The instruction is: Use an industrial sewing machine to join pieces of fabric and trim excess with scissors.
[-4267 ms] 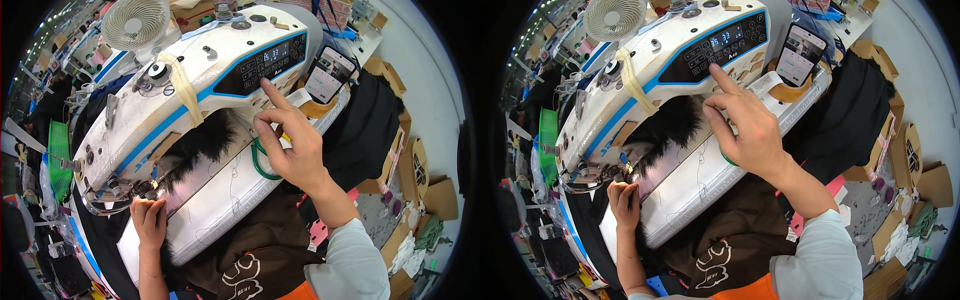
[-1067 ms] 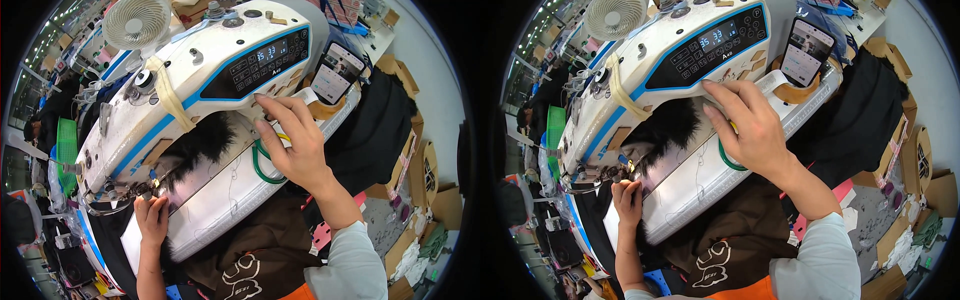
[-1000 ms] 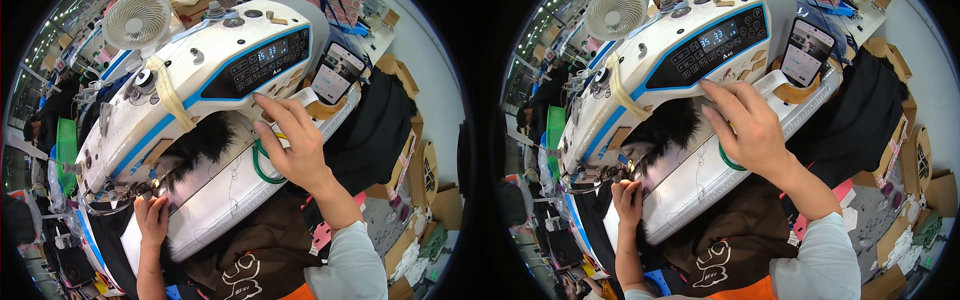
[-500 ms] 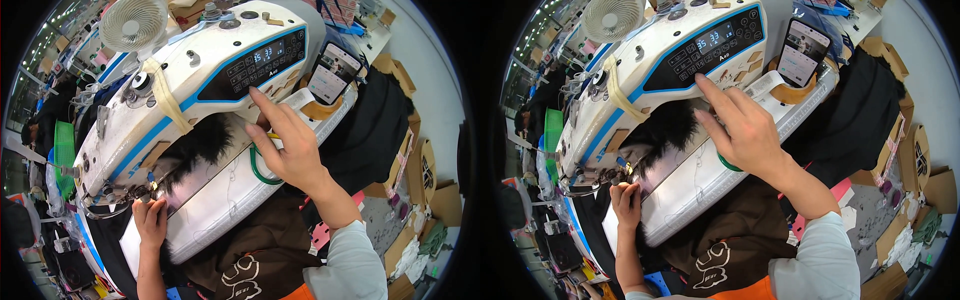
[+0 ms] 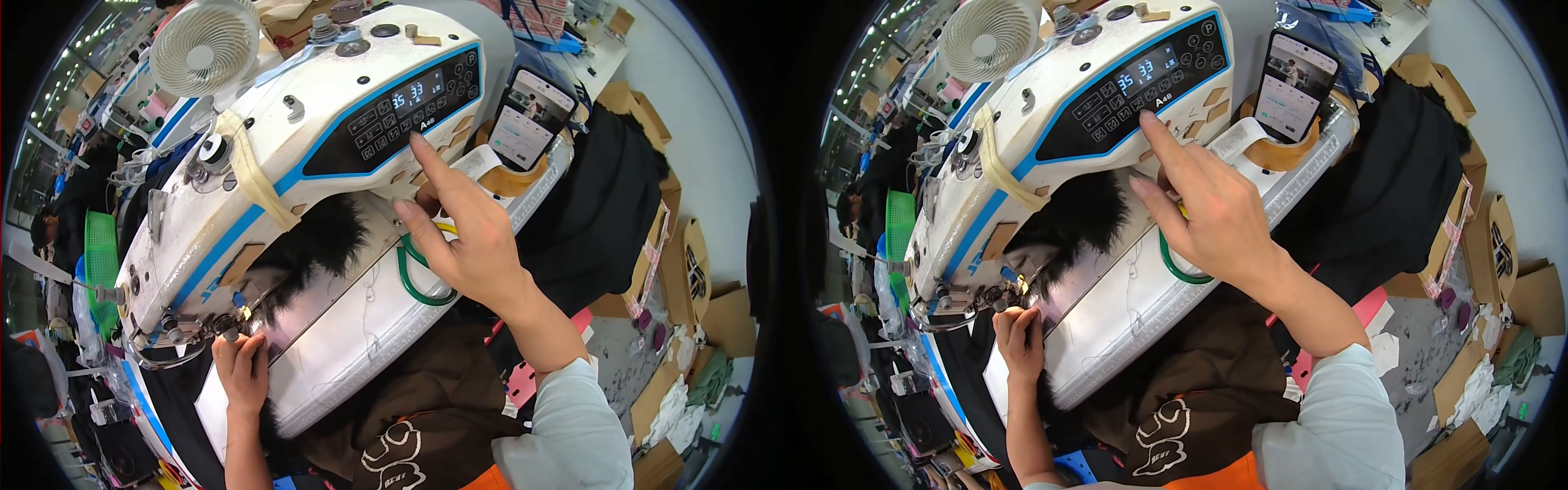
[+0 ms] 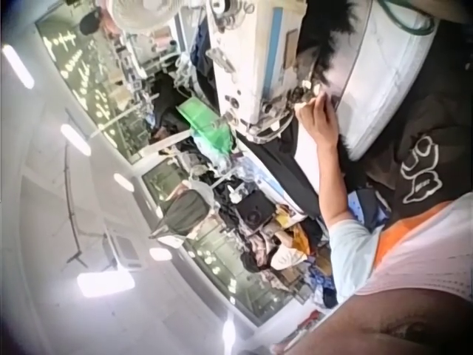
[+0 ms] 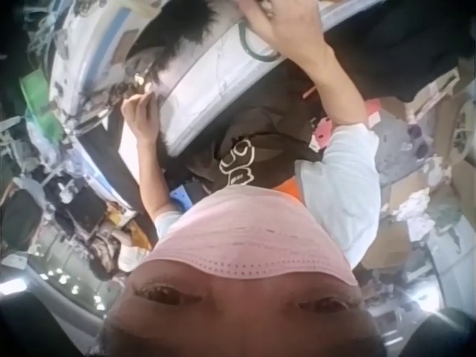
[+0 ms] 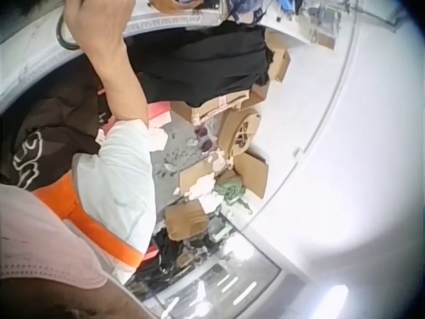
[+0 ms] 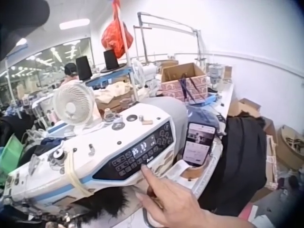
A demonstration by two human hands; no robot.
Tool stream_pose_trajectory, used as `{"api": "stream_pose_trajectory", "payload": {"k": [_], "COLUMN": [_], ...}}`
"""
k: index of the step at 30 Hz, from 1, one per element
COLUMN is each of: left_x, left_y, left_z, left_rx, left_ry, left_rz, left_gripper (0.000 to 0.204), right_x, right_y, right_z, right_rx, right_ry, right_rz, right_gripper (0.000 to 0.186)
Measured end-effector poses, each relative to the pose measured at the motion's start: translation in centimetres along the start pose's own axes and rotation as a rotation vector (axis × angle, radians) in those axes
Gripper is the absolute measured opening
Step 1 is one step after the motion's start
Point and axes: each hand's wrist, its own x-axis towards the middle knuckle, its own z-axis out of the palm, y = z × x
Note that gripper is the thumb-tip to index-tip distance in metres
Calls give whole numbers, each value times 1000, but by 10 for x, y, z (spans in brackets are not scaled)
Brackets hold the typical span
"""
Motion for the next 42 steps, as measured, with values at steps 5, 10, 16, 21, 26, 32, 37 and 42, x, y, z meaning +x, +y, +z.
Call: {"api": "stream_pose_trajectory", "payload": {"k": [5,10,16,21,26,32,37,42], "left_x": [-5,-2,-2,-2,-1,0,-7,-7], "left_y": [-4,-2,-2,-2,0,0,-5,-4], "left_z": [2,0,1,1,0,-1,1,-1], "left_rx": [0,13,4,6,1,8,-18,-17], "left_ry": [-8,10,9,-1,5,-7,-32,-33], "left_rz": [-27,-1,-3,-10,2,-14,-53,-52], "left_gripper": [30,23,24,24,24,24,29,29], "right_x": [-2,-3,1,1,11,30,33,35], "right_y": [4,9,15,16,23,28,28,27], "right_z": [-2,-7,-16,-19,-21,-20,-19,-24], "right_rx": [-22,-33,-133,-173,-185,-173,-198,-190], "right_ry": [5,35,120,130,129,139,139,126], "right_rz": [14,42,18,6,-89,-130,-154,-123], "right_gripper": [76,75,68,45,35,29,23,23]}}
